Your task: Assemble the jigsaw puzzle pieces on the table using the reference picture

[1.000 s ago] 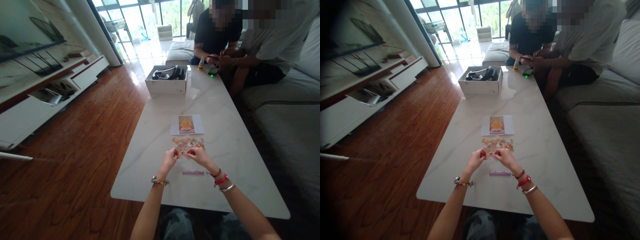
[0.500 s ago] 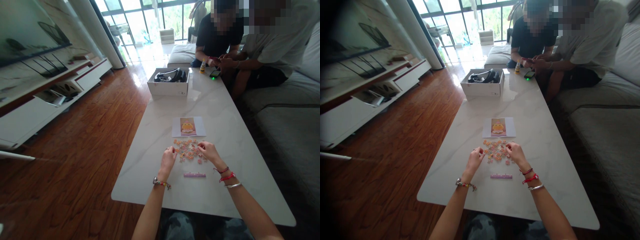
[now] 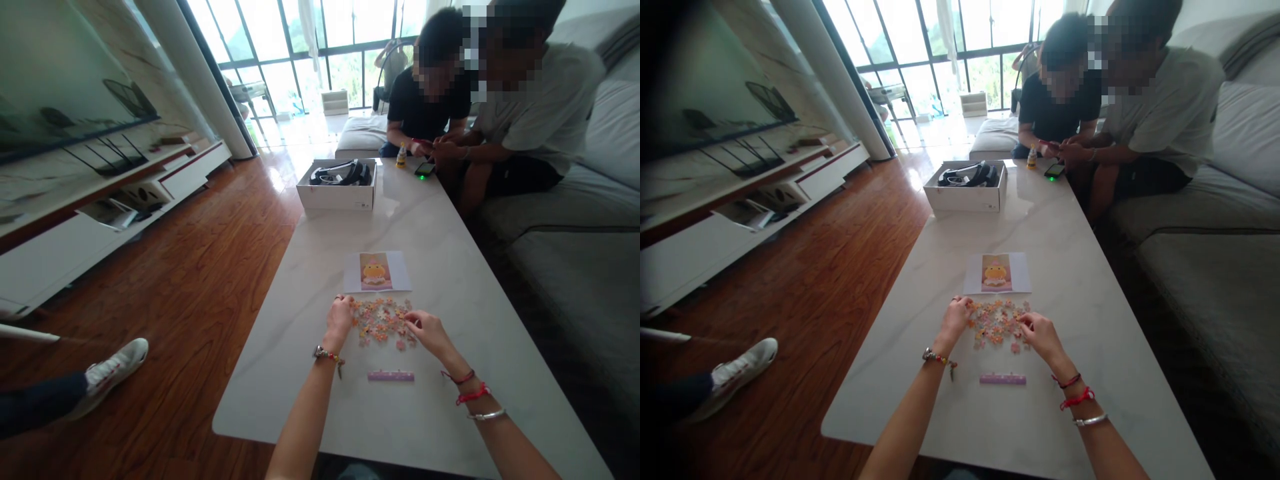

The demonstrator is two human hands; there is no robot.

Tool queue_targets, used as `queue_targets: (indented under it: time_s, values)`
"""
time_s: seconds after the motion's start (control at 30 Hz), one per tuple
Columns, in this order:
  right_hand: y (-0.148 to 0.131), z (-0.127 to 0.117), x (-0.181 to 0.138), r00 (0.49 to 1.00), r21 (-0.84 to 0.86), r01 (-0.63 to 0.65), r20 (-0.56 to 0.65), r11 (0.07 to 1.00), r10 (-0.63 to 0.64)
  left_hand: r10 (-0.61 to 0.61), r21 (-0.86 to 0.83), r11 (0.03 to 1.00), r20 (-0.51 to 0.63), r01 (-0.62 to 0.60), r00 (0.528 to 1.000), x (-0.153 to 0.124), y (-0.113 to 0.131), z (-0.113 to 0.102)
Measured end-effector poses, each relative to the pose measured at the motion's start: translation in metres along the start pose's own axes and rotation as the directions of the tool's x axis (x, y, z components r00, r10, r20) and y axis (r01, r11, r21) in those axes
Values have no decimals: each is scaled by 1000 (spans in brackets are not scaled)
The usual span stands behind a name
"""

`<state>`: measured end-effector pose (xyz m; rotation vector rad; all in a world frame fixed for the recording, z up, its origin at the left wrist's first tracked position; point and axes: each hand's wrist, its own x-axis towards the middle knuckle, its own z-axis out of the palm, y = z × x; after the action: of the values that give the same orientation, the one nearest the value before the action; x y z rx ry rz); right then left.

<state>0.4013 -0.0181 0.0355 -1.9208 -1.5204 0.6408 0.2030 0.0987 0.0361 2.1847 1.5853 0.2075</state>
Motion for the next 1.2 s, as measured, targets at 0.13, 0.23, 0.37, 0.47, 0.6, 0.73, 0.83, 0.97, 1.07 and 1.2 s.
queue_targets:
  time_s: [0.13, 0.23, 0.37, 0.47, 0.6, 0.73, 0.83, 0.97, 1.07, 1.2]
  values:
    - [-6, 2, -3, 1000, 43, 14, 13, 999, -14, -2, 23, 1000, -4, 2, 1000, 1, 2, 3]
    - [-8, 1, -3, 1000, 62, 16, 11, 998, -17, -5, 32, 999, -12, 5, 1000, 1, 4, 4]
    - [-10, -2, -3, 1000, 63, 28, -3, 998, -28, -7, 31, 999, -37, 8, 999, 0, 4, 5]
    - [-11, -3, -3, 999, 55, 33, -15, 998, -32, -31, 20, 999, -62, 33, 998, 0, 4, 5]
    - [-11, -3, -3, 1000, 28, 27, 6, 999, -28, -11, -27, 1000, -13, 11, 1000, 0, -1, 2]
    - [-5, -2, 0, 999, 1, 39, 33, 999, -39, 25, -51, 998, 22, -24, 999, -1, -9, -1]
    - [2, -1, 5, 999, -61, 26, 25, 998, -24, -5, -35, 999, -31, 4, 1000, -6, -11, -3]
    - [7, 1, 7, 999, -149, 25, 31, 988, -21, 69, -18, 997, -50, -70, 996, -18, 3, -1]
    - [5, 4, 7, 995, -169, 18, 96, 985, -2, 168, -22, 986, 14, -168, 986, -28, 19, 6]
    - [3, 5, 5, 991, -240, -36, 120, 970, 66, 217, -21, 976, 96, -216, 971, -36, 32, 16]
